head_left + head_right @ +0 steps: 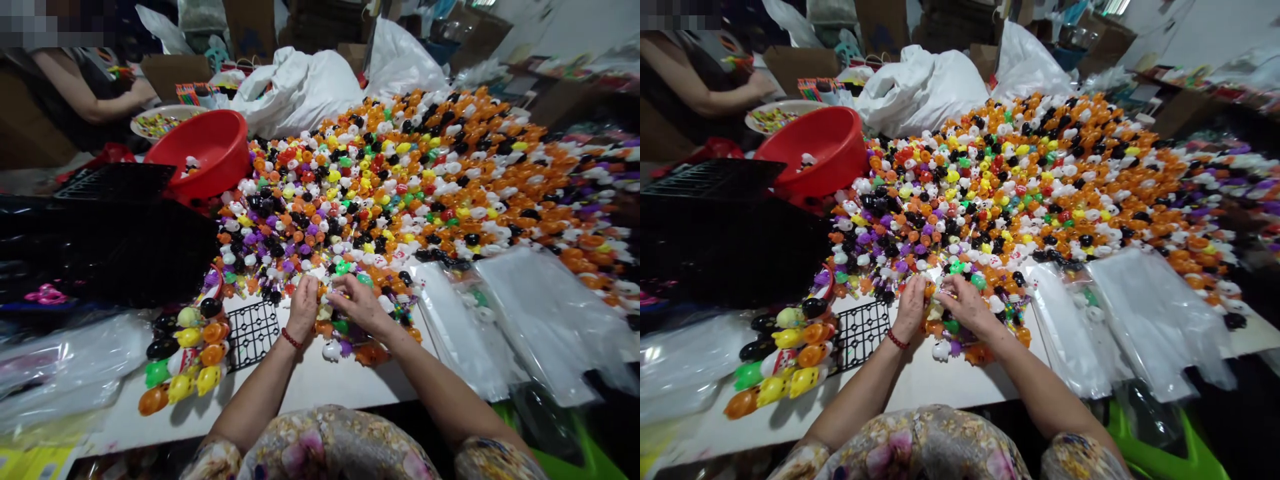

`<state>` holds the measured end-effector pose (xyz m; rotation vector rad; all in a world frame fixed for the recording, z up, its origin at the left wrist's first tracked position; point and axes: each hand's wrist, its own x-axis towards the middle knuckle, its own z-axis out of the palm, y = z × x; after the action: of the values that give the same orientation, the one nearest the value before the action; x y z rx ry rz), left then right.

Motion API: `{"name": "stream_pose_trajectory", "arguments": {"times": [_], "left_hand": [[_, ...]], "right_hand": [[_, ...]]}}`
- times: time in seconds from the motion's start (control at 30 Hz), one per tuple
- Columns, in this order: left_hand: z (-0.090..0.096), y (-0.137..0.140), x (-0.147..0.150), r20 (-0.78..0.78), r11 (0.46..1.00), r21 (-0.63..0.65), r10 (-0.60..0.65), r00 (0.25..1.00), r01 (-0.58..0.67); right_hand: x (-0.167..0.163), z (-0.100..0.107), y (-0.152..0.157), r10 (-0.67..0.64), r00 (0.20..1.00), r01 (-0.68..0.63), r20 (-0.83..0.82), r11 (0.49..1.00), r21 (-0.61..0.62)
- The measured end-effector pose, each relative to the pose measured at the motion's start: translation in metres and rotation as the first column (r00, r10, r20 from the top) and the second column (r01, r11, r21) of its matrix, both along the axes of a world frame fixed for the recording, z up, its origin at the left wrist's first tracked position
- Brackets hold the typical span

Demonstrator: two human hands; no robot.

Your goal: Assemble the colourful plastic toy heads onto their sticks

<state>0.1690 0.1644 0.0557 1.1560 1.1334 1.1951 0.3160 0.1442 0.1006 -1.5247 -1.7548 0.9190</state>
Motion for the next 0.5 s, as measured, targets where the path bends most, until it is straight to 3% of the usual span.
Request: {"name": "stream_pose_trajectory", "arguments": {"times": [0.33,0.43,0.5], "left_hand": [[0.001,-0.004,0.004,-0.095,1.0,-0.009,0.028,0.995,-0.029],[0.002,-0.005,0.003,-0.067,0.999,0.009,-0.052,0.996,0.053],[0.002,-0.006,0.003,-0.049,0.997,0.008,-0.083,0.995,0.083]], "right_hand": [[-0.005,0.001,-0.007,0.082,0.994,-0.082,0.077,0.997,0.004],[0.019,0.003,0.011,0.116,0.986,-0.117,0.116,0.993,0.002],[0.051,0.008,0.033,-0.016,0.984,0.013,0.178,1.0,0.023]]}}
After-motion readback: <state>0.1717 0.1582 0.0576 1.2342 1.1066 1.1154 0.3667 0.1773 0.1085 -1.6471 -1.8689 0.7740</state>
